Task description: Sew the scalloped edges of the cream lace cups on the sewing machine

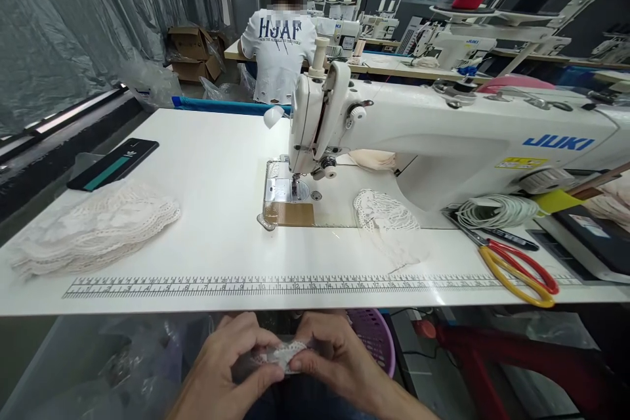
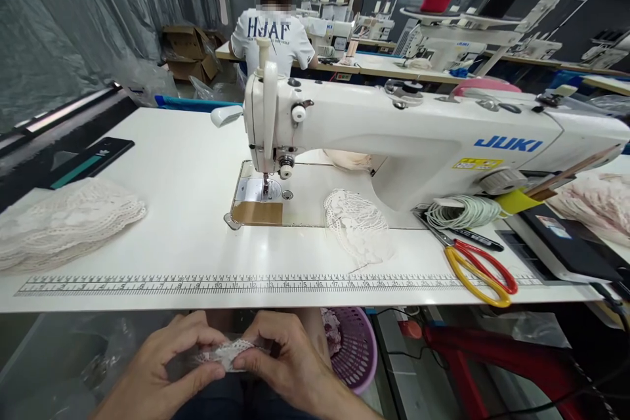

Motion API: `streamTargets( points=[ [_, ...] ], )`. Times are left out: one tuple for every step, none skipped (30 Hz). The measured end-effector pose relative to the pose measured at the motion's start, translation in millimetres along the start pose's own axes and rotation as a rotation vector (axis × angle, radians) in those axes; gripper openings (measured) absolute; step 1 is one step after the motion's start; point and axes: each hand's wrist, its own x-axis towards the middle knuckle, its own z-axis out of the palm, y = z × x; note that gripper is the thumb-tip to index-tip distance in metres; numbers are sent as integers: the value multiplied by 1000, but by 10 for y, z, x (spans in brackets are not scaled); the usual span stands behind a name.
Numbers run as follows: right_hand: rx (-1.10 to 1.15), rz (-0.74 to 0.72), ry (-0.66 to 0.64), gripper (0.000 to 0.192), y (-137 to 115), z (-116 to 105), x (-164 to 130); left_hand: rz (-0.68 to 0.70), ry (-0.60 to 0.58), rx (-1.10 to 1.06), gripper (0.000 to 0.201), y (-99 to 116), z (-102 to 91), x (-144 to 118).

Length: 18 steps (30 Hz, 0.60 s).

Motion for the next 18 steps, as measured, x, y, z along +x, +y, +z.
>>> streamTargets(
  points=[
    [2,3,6,22,5,4,-1,-2,-8,-8,19,0,-4,8],
    [8,8,10,22,12,8,-4,-6,-20,-15,19,0,-9,16],
    [19,17,13,22,20,12,-7,-11,-36,-24,20,0,-16,26],
    [37,33,12,22,27,16,-11,-20,-62,-34,22,-1,-23,35],
    [58,55,8,23,34,20,-14,-34,-88,-48,24,-4,-30,45],
    [81,78,6,23,40,25,-16,-50,-110,-70,27,-10,-38,54],
    [105,99,5,24,43,30,-16,-68,-127,-96,29,-20,-44,63],
    [130,117,2,25,44,35,-13,-83,-141,-125,31,-33,-49,71],
    [157,130,-2,26,43,42,-8,-93,-149,-152,32,-50,-53,77],
    [184,136,-9,26,40,48,-2,-97,-150,-174,34,-69,-55,81],
    [209,135,-15,27,35,55,4,-96,-149,-192,35,-87,-56,82],
    [230,132,-20,27,26,61,9,-95,-152,-210,36,-100,-57,79],
    [244,132,-22,28,13,66,12,-96,-151,-232,38,-104,-61,71],
    [248,132,-25,28,-7,68,12,-98,-147,-258,39,-96,-70,58],
    [244,130,-28,29,-38,67,10,-101,-144,-286,40,-71,-86,41],
    [234,124,-34,29,-82,62,10,-106,-145,-313,40,-28,-114,22],
    [218,114,-40,30,-140,52,14,-119,-143,-332,40,33,-155,5],
    [197,100,-48,30,-213,38,27,-132,-139,-336,40,111,-211,-4]
  ],
)
